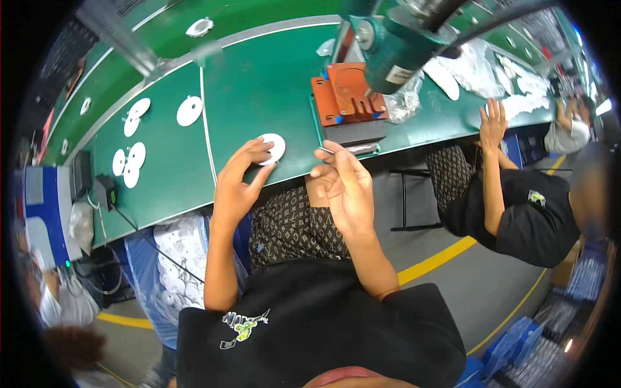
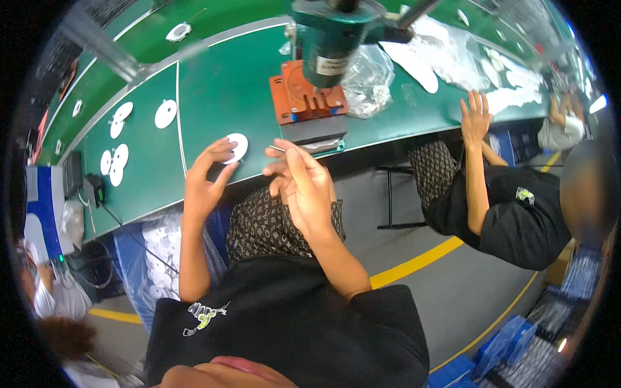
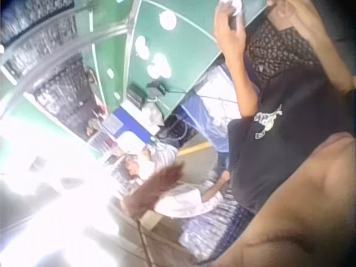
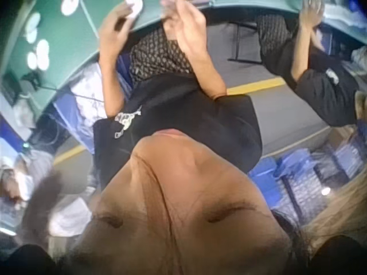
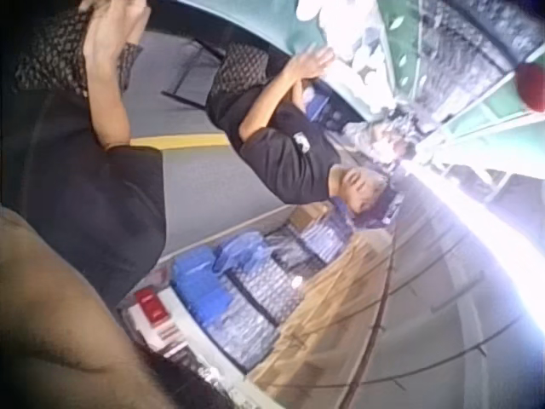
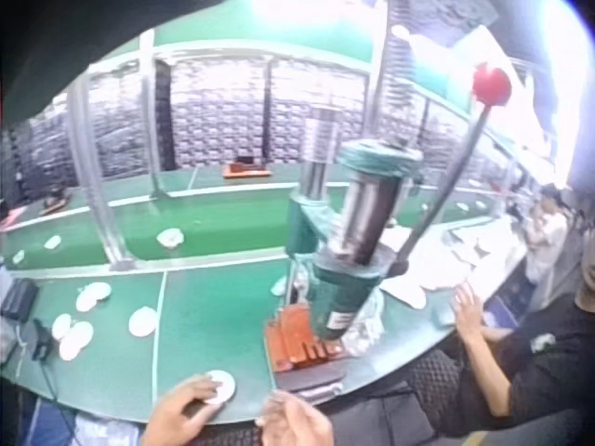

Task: Assembling small circular components using a manual press at a factory workbench.

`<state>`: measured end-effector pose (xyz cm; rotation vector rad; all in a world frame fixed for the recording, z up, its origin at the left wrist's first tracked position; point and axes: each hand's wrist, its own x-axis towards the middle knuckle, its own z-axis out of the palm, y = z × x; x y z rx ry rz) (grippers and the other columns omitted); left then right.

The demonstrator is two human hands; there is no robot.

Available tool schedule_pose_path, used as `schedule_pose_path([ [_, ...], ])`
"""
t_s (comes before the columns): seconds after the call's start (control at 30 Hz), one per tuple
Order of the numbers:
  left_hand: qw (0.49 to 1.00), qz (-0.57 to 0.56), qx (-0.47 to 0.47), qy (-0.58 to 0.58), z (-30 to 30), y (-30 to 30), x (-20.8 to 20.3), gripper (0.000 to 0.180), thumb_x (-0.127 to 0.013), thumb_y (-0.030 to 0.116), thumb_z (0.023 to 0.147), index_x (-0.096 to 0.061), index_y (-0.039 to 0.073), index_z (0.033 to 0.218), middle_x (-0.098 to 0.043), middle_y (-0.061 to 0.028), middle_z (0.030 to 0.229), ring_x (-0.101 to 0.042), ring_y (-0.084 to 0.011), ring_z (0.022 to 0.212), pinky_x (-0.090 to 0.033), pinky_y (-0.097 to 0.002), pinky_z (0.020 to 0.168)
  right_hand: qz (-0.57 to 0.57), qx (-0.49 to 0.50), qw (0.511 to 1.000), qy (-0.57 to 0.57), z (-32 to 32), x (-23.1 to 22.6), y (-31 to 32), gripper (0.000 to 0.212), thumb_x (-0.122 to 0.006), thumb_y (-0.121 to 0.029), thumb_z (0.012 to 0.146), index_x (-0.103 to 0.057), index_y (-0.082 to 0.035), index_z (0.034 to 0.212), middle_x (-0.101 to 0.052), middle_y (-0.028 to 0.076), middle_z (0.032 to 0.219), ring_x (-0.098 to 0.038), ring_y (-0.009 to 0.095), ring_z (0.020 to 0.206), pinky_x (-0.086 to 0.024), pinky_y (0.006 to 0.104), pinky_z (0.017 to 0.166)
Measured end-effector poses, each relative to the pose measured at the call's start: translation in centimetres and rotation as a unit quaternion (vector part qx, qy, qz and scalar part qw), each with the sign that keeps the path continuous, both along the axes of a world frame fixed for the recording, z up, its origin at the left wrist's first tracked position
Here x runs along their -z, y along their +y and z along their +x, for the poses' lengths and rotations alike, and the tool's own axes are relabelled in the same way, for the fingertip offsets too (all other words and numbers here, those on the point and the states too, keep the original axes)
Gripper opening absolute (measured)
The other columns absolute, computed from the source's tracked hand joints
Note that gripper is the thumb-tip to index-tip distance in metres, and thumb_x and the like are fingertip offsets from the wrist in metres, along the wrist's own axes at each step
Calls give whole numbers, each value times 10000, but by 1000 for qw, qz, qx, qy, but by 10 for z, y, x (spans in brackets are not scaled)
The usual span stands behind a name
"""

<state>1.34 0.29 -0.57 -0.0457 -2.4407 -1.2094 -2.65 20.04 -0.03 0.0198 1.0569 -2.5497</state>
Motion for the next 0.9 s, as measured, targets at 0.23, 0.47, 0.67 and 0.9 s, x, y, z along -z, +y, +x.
schedule_pose_path([
  [0.23,999,-30,14,17,0,-3,-3,165,-738,5,789,-654,8,931,-712,-120,1109,-595,-296,1218,-439,-425,1060,57,18,998,19,-6,-3,-14,344,-529,-152,1021,-535,75,1279,-671,171,1105,-677,185,849,-536,262,642],
  [0.47,998,-48,-3,39,3,-3,4,318,-759,25,782,-641,17,1078,-710,-109,1130,-583,-319,1230,-433,-428,1065,298,74,910,279,1,30,-51,178,-669,10,900,-571,37,1047,-714,136,966,-713,169,914,-554,273,747],
  [0.67,999,-18,1,27,3,-5,8,575,-770,65,796,-488,10,1295,-694,-106,1183,-574,-344,1232,-437,-419,1065,274,96,902,320,-1,47,-62,149,-683,1,894,-588,38,1003,-723,128,957,-716,178,890,-558,271,747],
  [0.9,999,-35,0,41,5,-6,6,562,-765,47,791,-495,6,1281,-692,-105,1186,-583,-342,1220,-442,-420,1065,341,129,837,409,-7,40,-60,149,-721,1,839,-617,29,942,-708,124,894,-670,192,723,-531,284,638],
])
